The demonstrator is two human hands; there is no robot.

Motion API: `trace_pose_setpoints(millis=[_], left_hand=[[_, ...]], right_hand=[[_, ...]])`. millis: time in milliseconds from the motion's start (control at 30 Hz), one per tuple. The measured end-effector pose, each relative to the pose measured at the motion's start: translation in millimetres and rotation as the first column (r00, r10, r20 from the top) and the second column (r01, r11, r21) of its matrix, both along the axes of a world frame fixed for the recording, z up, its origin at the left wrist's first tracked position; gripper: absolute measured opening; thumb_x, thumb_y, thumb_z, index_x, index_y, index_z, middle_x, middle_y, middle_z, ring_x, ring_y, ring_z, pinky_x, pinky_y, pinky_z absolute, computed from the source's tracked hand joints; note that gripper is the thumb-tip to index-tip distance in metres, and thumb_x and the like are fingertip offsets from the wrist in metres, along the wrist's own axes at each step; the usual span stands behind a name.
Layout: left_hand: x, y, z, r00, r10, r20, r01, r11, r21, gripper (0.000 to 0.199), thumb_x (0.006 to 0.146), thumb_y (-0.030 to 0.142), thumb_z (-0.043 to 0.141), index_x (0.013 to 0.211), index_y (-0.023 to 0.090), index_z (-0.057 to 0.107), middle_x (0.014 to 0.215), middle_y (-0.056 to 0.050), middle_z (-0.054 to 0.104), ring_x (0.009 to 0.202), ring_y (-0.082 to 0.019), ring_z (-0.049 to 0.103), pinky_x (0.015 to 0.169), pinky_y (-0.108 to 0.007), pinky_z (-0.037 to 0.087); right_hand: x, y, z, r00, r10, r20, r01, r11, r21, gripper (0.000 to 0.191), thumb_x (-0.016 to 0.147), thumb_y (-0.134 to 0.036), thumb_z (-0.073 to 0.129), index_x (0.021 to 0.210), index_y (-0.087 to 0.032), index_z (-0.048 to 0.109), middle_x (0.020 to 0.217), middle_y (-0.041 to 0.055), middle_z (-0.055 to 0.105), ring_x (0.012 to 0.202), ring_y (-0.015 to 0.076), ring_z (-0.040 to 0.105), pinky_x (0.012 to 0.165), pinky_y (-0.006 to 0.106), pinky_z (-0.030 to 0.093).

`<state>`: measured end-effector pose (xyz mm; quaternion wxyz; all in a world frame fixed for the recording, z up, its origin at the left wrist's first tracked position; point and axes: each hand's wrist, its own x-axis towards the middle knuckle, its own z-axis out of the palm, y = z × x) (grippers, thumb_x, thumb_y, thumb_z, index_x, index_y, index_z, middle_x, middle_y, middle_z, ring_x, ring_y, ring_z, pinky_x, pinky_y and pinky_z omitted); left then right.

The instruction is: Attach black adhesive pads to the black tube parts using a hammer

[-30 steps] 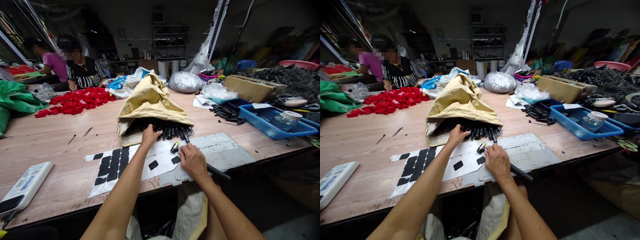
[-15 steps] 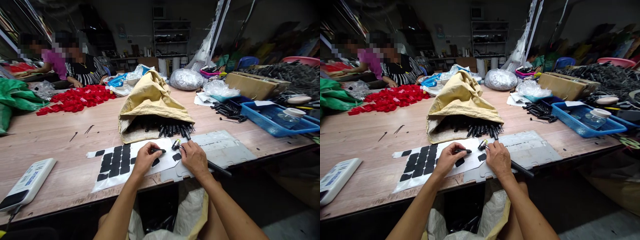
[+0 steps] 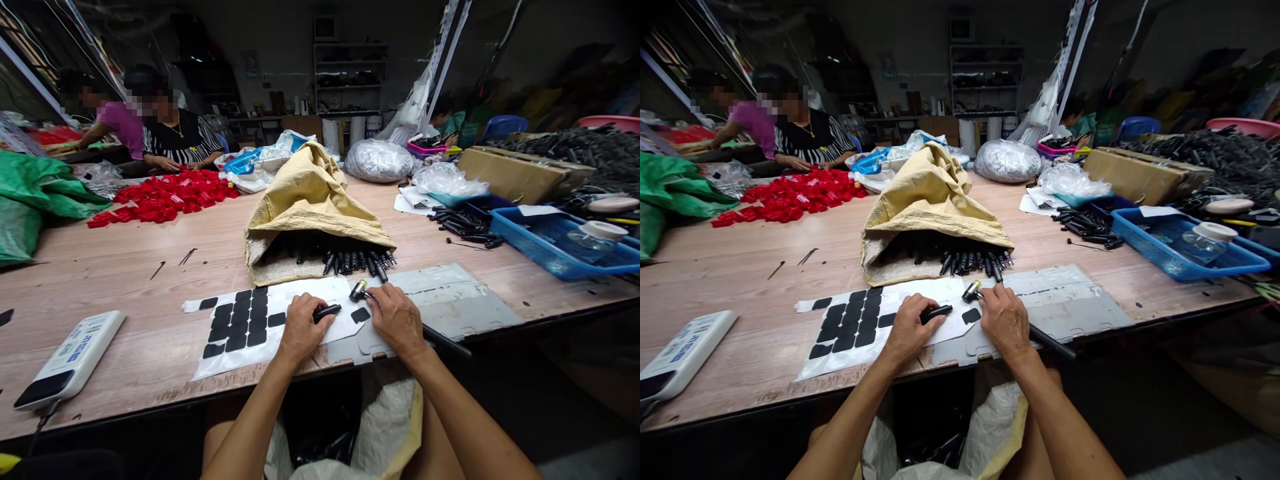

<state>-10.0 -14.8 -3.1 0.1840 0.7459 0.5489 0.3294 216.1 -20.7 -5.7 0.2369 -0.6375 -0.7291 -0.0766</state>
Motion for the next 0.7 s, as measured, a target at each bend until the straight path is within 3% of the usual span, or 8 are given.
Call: trace_pose_setpoints(millis=[167,367,567,700], left_hand=[[-0.1,1.5,2.2,1.0,0.002,0.003,-0.002,0.998,-0.06,0.015,0.078,0.021,0.077,0.089,0.022,0.069,0.09,-0.002,0.067,0.09,-0.023,0.055,0.083,-0.037,0.042],[1.0,1.5,3.1,0.999,0.019,0.033,-0.016,0.994,-0.108,0.017,0.076,0.02,0.079,0.09,0.023,0.069,0.092,0.0,0.067,0.093,-0.022,0.055,0.084,-0.035,0.04],[2.1,1.0,4.0,0.999,0.038,0.02,-0.035,0.991,-0.127,0.014,0.076,0.022,0.08,0.083,0.022,0.068,0.088,0.0,0.066,0.091,-0.022,0.054,0.083,-0.035,0.039],[2.3,1.1,4.1,0.999,0.04,0.014,-0.038,0.992,-0.116,0.013,0.078,0.025,0.079,0.078,0.022,0.066,0.087,-0.001,0.066,0.091,-0.023,0.055,0.082,-0.035,0.039]], right_hand=[[-2.7,-0.8,11.6,0.985,0.081,-0.152,-0.071,0.995,0.074,0.022,0.099,-0.023,0.049,0.111,-0.022,0.067,0.099,0.0072,0.065,0.095,0.0211,0.061,0.08,0.03,0.046],[-29.0,-13.7,24.6,0.873,0.316,-0.37,-0.307,0.948,0.086,0.026,0.098,-0.023,0.048,0.118,-0.02,0.065,0.098,0.0064,0.07,0.09,0.0188,0.065,0.081,0.03,0.05],[-48.8,-28.1,27.9,0.87,0.341,-0.355,-0.313,0.94,0.134,0.028,0.101,-0.025,0.045,0.121,-0.02,0.064,0.095,0.0066,0.067,0.087,0.0188,0.063,0.081,0.03,0.048],[-54.4,-33.2,25.5,0.914,0.317,-0.252,-0.316,0.948,0.047,0.03,0.101,-0.023,0.042,0.122,-0.022,0.065,0.092,0.0061,0.067,0.086,0.0186,0.062,0.078,0.028,0.046]])
